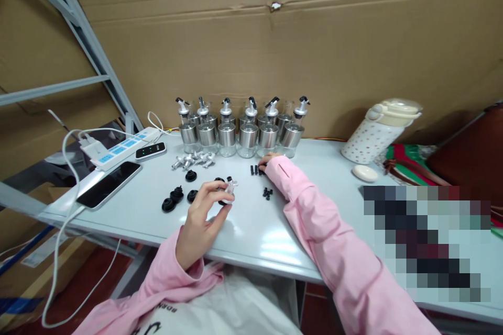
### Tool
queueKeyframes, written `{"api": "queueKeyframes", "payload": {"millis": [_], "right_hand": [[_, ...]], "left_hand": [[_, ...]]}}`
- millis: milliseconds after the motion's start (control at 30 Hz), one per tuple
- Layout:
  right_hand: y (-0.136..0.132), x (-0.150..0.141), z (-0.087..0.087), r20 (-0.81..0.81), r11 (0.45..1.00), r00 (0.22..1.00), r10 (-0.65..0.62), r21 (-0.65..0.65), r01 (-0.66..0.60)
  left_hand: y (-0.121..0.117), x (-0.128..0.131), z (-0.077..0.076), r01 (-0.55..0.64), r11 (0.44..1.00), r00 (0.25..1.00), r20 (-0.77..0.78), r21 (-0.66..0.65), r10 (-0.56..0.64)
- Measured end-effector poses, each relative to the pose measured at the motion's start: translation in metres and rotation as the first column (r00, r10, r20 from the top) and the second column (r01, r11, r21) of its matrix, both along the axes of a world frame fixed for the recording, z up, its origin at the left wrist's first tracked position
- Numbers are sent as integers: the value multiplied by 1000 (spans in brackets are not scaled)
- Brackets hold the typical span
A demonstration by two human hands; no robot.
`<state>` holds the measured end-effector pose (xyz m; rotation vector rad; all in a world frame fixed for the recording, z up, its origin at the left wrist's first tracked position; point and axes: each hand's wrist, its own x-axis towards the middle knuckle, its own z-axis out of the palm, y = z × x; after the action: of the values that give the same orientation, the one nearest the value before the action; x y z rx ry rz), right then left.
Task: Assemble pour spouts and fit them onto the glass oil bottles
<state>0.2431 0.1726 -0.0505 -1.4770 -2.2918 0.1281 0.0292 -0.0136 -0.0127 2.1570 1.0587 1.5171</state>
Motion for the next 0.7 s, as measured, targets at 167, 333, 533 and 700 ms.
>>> {"api": "queueKeyframes", "payload": {"millis": [167, 333, 533, 700], "right_hand": [[-1, 6, -2, -14, 999, 1000, -20, 24, 20], [-11, 15, 10, -20, 1000, 1000, -13, 22, 14], [-20, 24, 12, -29, 996, 999, 16, -88, -19], [-11, 25, 12, -60, 977, 998, -10, -212, -3]], "left_hand": [[0, 0, 0, -1, 1000, 1000, -6, -1, 1], [1, 0, 1, -7, 1000, 1000, 1, 1, 7], [0, 0, 1, -2, 1000, 1000, 4, -30, 2], [0, -1, -1, -9, 999, 1000, 3, -43, 9]]}}
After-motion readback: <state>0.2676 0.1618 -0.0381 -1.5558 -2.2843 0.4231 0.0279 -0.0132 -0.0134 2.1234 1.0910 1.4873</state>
